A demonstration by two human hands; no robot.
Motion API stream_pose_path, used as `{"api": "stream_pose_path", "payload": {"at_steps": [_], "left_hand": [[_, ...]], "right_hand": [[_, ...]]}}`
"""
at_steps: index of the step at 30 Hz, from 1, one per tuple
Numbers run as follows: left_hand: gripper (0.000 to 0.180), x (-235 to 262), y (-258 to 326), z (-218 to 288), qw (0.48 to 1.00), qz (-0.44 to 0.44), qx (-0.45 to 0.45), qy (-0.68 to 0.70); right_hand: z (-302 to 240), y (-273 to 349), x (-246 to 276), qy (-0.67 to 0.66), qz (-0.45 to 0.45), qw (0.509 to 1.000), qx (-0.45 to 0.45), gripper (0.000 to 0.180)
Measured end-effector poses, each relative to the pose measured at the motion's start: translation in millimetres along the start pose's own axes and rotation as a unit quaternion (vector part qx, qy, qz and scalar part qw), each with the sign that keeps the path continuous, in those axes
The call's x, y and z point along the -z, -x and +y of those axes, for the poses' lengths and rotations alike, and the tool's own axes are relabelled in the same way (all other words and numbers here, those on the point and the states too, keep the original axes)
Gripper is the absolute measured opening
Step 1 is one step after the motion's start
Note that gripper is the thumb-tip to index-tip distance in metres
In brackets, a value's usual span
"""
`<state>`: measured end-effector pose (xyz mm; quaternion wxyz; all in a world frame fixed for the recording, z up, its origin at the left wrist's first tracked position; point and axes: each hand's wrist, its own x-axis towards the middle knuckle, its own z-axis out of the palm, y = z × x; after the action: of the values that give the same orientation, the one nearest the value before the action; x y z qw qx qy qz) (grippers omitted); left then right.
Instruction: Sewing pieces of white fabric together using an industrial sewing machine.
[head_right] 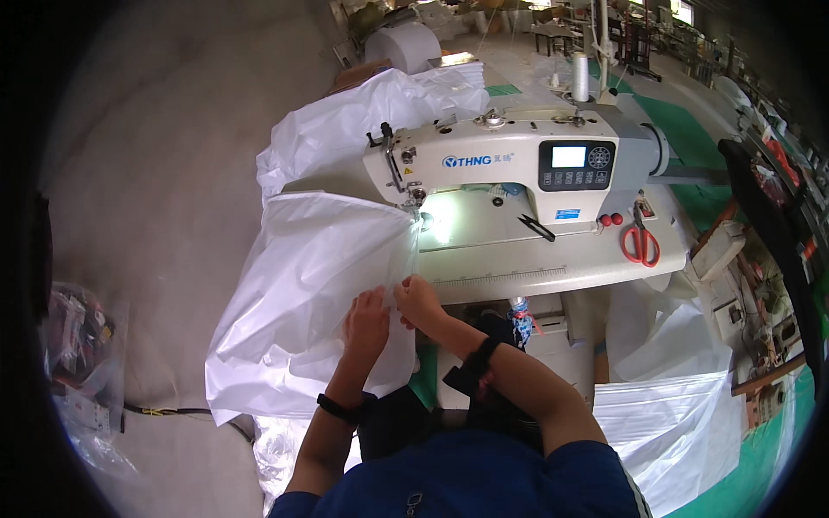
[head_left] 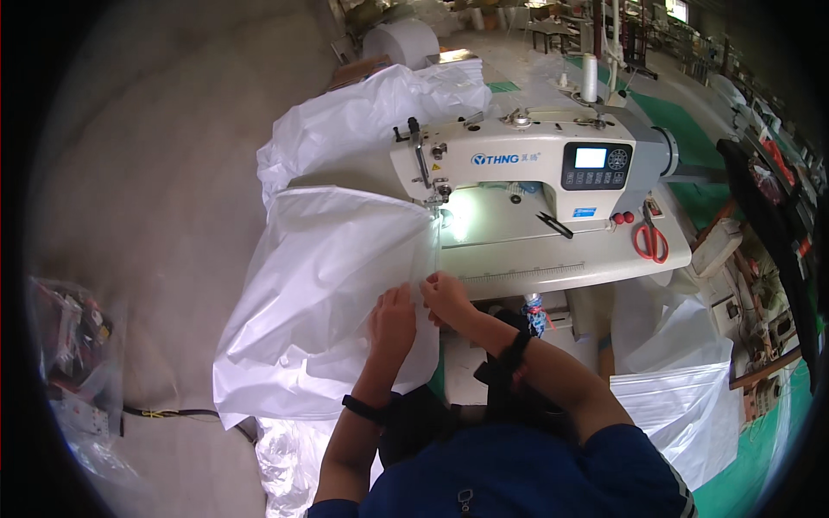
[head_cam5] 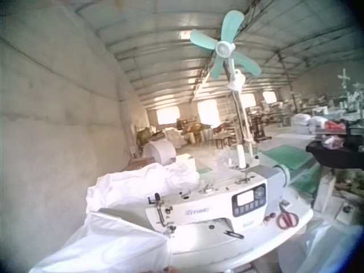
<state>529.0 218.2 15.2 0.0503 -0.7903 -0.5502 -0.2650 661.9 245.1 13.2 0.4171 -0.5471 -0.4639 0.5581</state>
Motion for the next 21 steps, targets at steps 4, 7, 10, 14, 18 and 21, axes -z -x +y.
{"api": "stream_pose_path", "payload": {"at_steps": [4, 7, 10, 14, 18, 21], "left_hand": [[0.021, -8, -7, -14, 0.995, -0.060, 0.015, -0.073], [0.017, -5, -16, -10, 0.989, 0.002, -0.138, -0.059], [0.013, -5, -8, 5, 0.973, -0.190, -0.075, -0.107], [0.014, -14, -2, 6, 0.978, -0.175, -0.058, -0.094], [0.021, 15, -5, 18, 0.994, -0.044, -0.078, -0.070], [0.024, 19, 5, -10, 0.987, 0.032, -0.041, -0.153]], "right_hand": [[7, -23, 7, 0.099, 0.084, 0.989, 0.065, 0.027], [20, -34, 23, 0.212, 0.154, 0.958, 0.113, 0.028], [-6, -40, 32, 0.324, 0.153, 0.926, 0.115, 0.032], [-27, -69, 32, 0.382, 0.137, 0.910, 0.090, 0.036], [-16, -108, 27, 0.425, 0.176, 0.885, 0.076, 0.036], [-11, -120, 30, 0.424, 0.204, 0.880, 0.070, 0.031]]}}
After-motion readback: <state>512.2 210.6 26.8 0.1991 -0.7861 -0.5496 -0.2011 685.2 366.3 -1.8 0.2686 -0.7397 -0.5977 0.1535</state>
